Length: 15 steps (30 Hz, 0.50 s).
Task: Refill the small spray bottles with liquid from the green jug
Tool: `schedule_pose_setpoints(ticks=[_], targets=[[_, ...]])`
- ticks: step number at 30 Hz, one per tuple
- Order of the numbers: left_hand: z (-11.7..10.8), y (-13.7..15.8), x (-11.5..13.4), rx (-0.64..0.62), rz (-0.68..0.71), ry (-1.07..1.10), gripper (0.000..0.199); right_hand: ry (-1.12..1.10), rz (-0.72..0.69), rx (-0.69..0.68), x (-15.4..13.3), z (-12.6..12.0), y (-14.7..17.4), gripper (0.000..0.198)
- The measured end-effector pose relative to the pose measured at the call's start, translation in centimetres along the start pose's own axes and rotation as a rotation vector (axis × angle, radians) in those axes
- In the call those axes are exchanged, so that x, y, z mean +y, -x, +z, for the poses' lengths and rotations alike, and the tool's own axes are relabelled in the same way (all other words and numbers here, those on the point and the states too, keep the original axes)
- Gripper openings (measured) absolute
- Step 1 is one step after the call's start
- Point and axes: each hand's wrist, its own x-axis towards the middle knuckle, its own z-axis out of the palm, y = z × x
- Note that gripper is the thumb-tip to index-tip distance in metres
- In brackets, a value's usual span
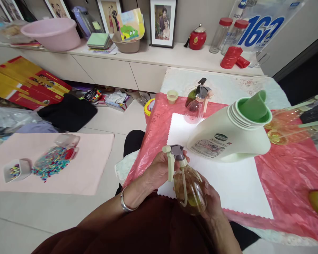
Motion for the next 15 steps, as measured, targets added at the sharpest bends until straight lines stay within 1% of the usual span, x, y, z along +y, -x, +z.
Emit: schedule_pose_setpoints(ticks=[3, 6, 8, 10, 11, 13, 14, 15], targets=[[0.7, 0.1, 0.4, -0.022, -0.037, 0.025, 0.05, -0.015, 0.007, 0.012, 0.2, -0.4, 0.2, 0.057], [1.4, 0.3, 0.3, -0.021, -0.044, 0.009, 0.049, -0.003, 0.008, 0.017, 0.6, -0.9, 0.8, 0.059], [1.4, 0.5, 0.0, -0.031, -0.045, -0.033, 0.048, 0.018, 0.011, 0.028, 0.8, -1.6, 1.7, 0.064], [1.0, 0.6, -0.3, -0.066, -0.042, -0.084, 0.052, 0.033, 0.011, 0.056, 0.7, -2.9, 3.0, 0.07], [0.8, 0.6, -0.3, -0.086, -0.03, -0.108, 0.055, 0.048, 0.027, 0.073, 0.4, -3.8, 3.7, 0.072], [0.8, 0.4, 0.4, -0.105, 0.025, -0.164, 0.056, 0.055, -0.08, 0.179, -1.2, -5.8, 5.3, 0.078], [1.1, 0.2, 1.2, -0.111, 0.061, -0.199, 0.052, 0.066, -0.112, 0.194, -2.5, -6.8, 6.2, 0.078], [1.6, 0.1, 2.2, -0.126, 0.1, -0.24, 0.044, 0.085, -0.125, 0.193, -4.2, -7.8, 7.1, 0.072]])
